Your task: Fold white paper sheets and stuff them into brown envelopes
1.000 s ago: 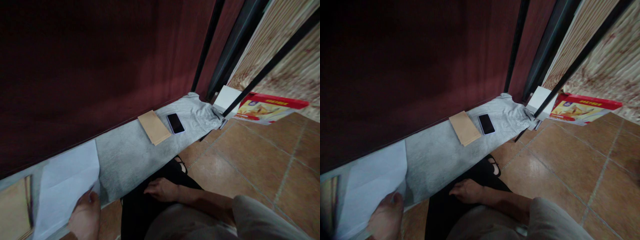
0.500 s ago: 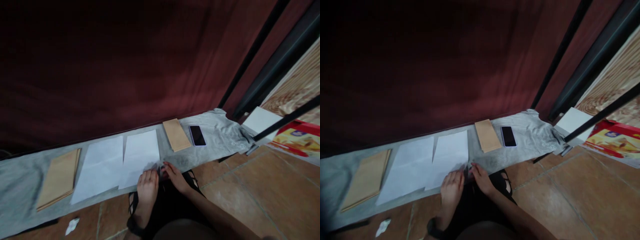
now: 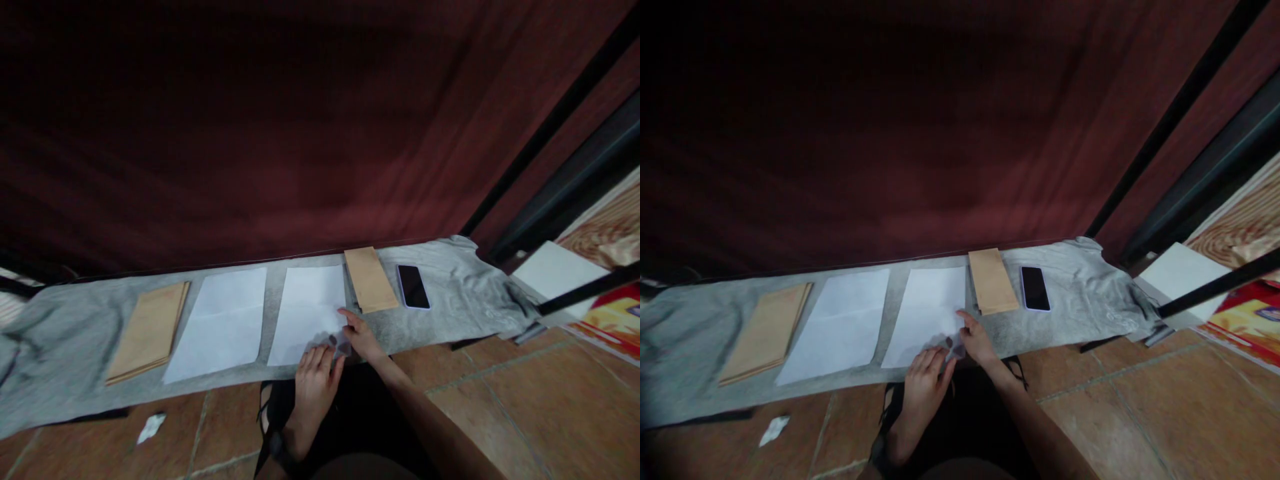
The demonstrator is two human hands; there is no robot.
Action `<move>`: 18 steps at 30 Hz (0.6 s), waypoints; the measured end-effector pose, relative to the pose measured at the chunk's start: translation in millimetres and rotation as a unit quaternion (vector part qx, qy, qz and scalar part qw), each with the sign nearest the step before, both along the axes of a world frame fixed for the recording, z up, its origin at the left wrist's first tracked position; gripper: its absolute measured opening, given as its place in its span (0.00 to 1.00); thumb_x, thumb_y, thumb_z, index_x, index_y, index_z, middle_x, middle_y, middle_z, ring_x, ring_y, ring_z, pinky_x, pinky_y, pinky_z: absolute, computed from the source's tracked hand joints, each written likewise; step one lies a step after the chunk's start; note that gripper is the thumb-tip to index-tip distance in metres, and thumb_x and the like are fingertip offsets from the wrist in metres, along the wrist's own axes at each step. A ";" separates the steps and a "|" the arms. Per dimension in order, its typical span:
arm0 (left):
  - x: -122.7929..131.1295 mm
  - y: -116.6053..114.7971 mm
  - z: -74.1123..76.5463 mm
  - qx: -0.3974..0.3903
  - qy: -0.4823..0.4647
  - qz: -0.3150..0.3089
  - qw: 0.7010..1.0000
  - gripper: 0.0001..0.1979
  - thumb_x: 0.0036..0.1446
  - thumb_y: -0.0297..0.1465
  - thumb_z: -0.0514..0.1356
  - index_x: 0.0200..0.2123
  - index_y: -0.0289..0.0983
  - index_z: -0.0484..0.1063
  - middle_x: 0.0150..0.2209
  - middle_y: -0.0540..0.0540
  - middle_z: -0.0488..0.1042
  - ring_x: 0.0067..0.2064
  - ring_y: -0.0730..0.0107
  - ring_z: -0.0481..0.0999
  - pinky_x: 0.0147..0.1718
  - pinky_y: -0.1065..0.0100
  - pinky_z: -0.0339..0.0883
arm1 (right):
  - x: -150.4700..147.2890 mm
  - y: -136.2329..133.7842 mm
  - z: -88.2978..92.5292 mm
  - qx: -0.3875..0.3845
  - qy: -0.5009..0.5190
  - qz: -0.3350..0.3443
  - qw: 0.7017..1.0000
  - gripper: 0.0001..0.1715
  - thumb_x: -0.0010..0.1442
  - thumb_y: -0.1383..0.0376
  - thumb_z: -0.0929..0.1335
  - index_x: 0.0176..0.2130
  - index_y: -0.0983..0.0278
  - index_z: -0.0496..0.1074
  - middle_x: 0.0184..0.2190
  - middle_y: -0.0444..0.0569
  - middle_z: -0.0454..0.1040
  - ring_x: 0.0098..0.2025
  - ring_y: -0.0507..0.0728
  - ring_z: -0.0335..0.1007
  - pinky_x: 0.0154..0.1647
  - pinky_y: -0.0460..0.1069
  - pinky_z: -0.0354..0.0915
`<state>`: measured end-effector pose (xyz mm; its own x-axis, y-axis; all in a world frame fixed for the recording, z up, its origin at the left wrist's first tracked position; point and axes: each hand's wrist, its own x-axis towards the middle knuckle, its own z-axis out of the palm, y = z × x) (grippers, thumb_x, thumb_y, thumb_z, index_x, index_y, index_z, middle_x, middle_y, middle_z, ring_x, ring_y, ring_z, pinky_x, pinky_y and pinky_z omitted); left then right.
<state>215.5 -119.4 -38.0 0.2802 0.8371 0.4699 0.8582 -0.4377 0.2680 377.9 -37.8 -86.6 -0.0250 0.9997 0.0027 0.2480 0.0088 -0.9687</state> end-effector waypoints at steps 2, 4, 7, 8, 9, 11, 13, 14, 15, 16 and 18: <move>-15.9 6.8 -6.0 -0.003 -0.053 0.037 0.998 0.12 0.68 0.35 0.54 0.48 0.39 0.74 0.47 0.41 0.79 0.49 0.57 0.78 0.49 0.55 0.73 | 4.7 5.5 -0.8 0.005 0.006 0.025 1.000 0.32 0.51 0.73 0.62 0.54 0.58 0.75 0.52 0.47 0.77 0.54 0.59 0.73 0.58 0.57 0.67; -36.9 17.3 -12.9 -0.010 -0.104 0.093 0.990 0.15 0.68 0.36 0.53 0.52 0.40 0.72 0.53 0.40 0.75 0.55 0.55 0.75 0.53 0.52 0.71 | 8.5 9.2 -2.2 0.001 0.004 0.040 0.999 0.32 0.52 0.73 0.62 0.54 0.58 0.74 0.51 0.47 0.78 0.52 0.59 0.74 0.57 0.57 0.68; -67.4 34.3 -23.2 -0.021 -0.135 0.157 0.978 0.18 0.66 0.37 0.54 0.55 0.38 0.71 0.57 0.36 0.71 0.58 0.51 0.71 0.57 0.47 0.69 | 10.5 11.5 -5.6 -0.001 -0.044 0.022 0.999 0.31 0.52 0.72 0.62 0.54 0.58 0.75 0.50 0.47 0.79 0.51 0.59 0.75 0.57 0.57 0.68; -74.9 38.7 -26.4 -0.029 -0.133 0.165 0.977 0.18 0.66 0.37 0.54 0.55 0.37 0.71 0.58 0.35 0.70 0.59 0.50 0.71 0.57 0.45 0.68 | 10.2 11.6 -6.8 0.000 -0.063 0.013 0.998 0.31 0.53 0.72 0.62 0.53 0.58 0.75 0.50 0.47 0.79 0.51 0.59 0.74 0.58 0.57 0.67; -80.3 42.0 -29.5 -0.041 -0.131 0.169 0.976 0.19 0.65 0.37 0.54 0.56 0.37 0.70 0.59 0.35 0.69 0.60 0.49 0.70 0.58 0.45 0.68 | 9.5 11.6 -7.8 0.001 -0.078 0.007 0.997 0.30 0.53 0.72 0.62 0.53 0.58 0.75 0.50 0.48 0.78 0.51 0.59 0.74 0.58 0.57 0.67; -85.2 44.9 -34.8 -0.065 -0.120 0.168 0.976 0.21 0.65 0.37 0.55 0.58 0.36 0.69 0.62 0.34 0.66 0.62 0.48 0.69 0.60 0.46 0.67 | 7.7 11.5 -8.8 0.002 -0.095 0.007 0.995 0.29 0.54 0.71 0.63 0.53 0.58 0.76 0.51 0.48 0.78 0.52 0.59 0.74 0.59 0.57 0.67; -84.5 43.9 -38.8 -0.081 -0.108 0.166 0.977 0.22 0.64 0.36 0.56 0.59 0.35 0.68 0.63 0.34 0.65 0.63 0.47 0.68 0.61 0.46 0.66 | 6.6 12.4 -8.3 0.005 -0.104 0.012 0.994 0.28 0.54 0.71 0.62 0.52 0.58 0.76 0.50 0.48 0.78 0.53 0.59 0.74 0.59 0.56 0.67; -83.3 42.6 -40.3 -0.084 -0.103 0.166 0.977 0.22 0.63 0.35 0.57 0.59 0.36 0.68 0.64 0.34 0.64 0.63 0.47 0.68 0.61 0.45 0.65 | 6.5 13.4 -7.7 0.007 -0.110 0.015 0.994 0.28 0.54 0.72 0.62 0.52 0.58 0.76 0.50 0.48 0.79 0.53 0.58 0.74 0.59 0.55 0.67; -82.1 41.2 -41.5 -0.085 -0.103 0.167 0.977 0.22 0.63 0.34 0.57 0.59 0.36 0.69 0.64 0.34 0.64 0.63 0.47 0.68 0.61 0.45 0.65 | 6.8 14.8 -6.8 0.009 -0.115 0.018 0.993 0.29 0.54 0.72 0.62 0.52 0.58 0.76 0.49 0.47 0.79 0.52 0.58 0.74 0.59 0.55 0.67; -81.4 39.8 -42.3 -0.085 -0.106 0.168 0.976 0.22 0.62 0.33 0.57 0.59 0.37 0.69 0.64 0.35 0.64 0.63 0.47 0.68 0.61 0.45 0.65 | 7.4 16.3 -5.8 0.011 -0.120 0.022 0.992 0.28 0.54 0.72 0.62 0.52 0.57 0.76 0.48 0.46 0.79 0.51 0.58 0.75 0.58 0.55 0.68; -82.0 37.7 -43.5 -0.086 -0.124 0.175 0.973 0.21 0.61 0.31 0.57 0.58 0.38 0.70 0.63 0.36 0.65 0.63 0.49 0.68 0.62 0.46 0.65 | 9.1 19.9 -3.9 0.014 -0.130 0.029 0.991 0.28 0.55 0.72 0.62 0.51 0.57 0.77 0.47 0.45 0.80 0.49 0.58 0.76 0.57 0.56 0.68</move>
